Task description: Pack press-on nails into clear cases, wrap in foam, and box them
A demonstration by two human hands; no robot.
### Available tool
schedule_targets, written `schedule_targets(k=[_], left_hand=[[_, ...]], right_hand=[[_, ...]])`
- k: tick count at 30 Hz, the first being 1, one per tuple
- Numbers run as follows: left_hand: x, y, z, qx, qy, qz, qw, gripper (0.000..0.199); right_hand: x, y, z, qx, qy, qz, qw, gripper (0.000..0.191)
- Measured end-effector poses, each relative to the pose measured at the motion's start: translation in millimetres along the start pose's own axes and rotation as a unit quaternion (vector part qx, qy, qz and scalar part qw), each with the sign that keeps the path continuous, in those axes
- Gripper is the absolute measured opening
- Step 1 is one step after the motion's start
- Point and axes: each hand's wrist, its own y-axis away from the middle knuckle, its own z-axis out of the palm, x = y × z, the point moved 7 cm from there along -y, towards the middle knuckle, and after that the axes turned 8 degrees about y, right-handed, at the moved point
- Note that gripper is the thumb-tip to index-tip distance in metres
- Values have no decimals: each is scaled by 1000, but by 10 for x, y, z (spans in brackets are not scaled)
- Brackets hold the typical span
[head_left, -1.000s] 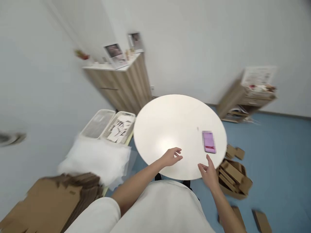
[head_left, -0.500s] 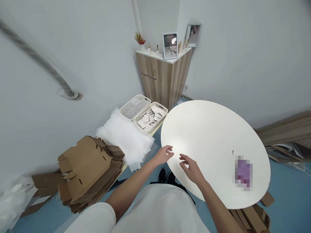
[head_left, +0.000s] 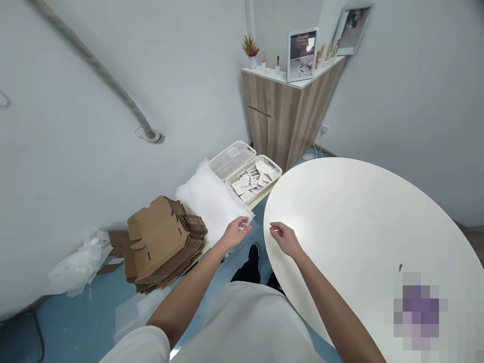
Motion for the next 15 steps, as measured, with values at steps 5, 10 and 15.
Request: schedule_targets(k=[5, 10, 15], left_hand=[[-23, -340, -249, 29, 13, -29, 999, 35], [-147, -897, -416, 25, 81, -55, 995, 40], [-254, -1575, -478, 30, 183, -83, 979, 49]], right_hand=[[-160, -568, 78, 4, -23, 4, 1000, 30], [-337, -1161, 224, -2, 33, 14, 999, 29], [-393, -1735, 383, -10, 100, 34, 994, 32]])
